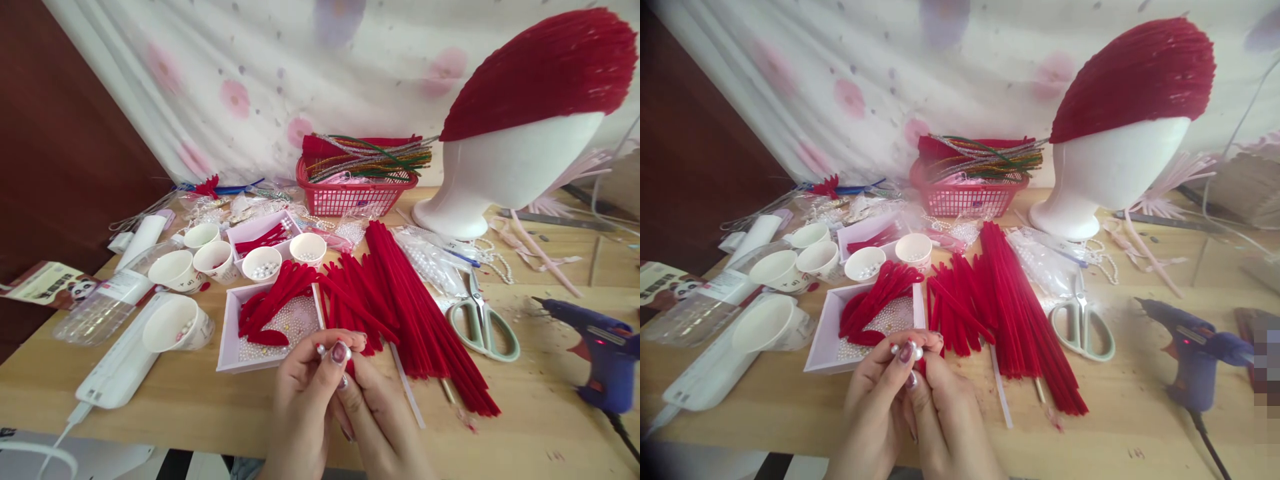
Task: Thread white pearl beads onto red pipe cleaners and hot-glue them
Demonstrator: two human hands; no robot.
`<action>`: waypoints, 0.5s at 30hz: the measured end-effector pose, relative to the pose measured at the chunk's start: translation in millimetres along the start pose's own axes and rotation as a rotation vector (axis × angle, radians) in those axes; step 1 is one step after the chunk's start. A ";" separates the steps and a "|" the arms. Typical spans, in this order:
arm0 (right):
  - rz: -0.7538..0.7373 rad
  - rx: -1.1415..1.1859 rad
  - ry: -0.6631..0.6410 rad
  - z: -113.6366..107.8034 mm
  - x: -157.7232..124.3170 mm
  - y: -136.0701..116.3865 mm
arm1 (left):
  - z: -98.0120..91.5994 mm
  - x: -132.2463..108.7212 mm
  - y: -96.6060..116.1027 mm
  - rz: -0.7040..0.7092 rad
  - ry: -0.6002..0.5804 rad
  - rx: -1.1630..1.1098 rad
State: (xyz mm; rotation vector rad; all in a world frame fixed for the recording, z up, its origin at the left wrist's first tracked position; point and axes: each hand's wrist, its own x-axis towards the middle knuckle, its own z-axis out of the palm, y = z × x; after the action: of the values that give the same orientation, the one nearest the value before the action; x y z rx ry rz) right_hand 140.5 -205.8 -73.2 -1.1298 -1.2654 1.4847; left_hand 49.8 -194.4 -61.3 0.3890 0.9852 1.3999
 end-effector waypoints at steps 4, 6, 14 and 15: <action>-0.017 -0.008 0.011 0.5 2.7 0.8 | -1.7 1.1 -1.2 -0.057 0.004 0.038; 0.002 0.011 0.024 0.5 2.5 2.2 | -4.2 2.5 -1.6 -0.069 -0.015 0.050; 0.171 0.086 0.168 -10.6 -8.9 3.8 | -13.0 -2.1 4.9 -0.004 -0.039 0.222; 0.155 0.075 0.106 -12.4 -8.9 2.4 | -12.8 -4.1 6.7 0.026 -0.029 0.297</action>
State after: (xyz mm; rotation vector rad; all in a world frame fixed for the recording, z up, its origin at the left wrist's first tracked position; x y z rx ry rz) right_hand 154.4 -212.1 -75.6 -1.2638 -1.0612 1.5506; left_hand 36.3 -200.9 -62.2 0.6420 1.1713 1.2696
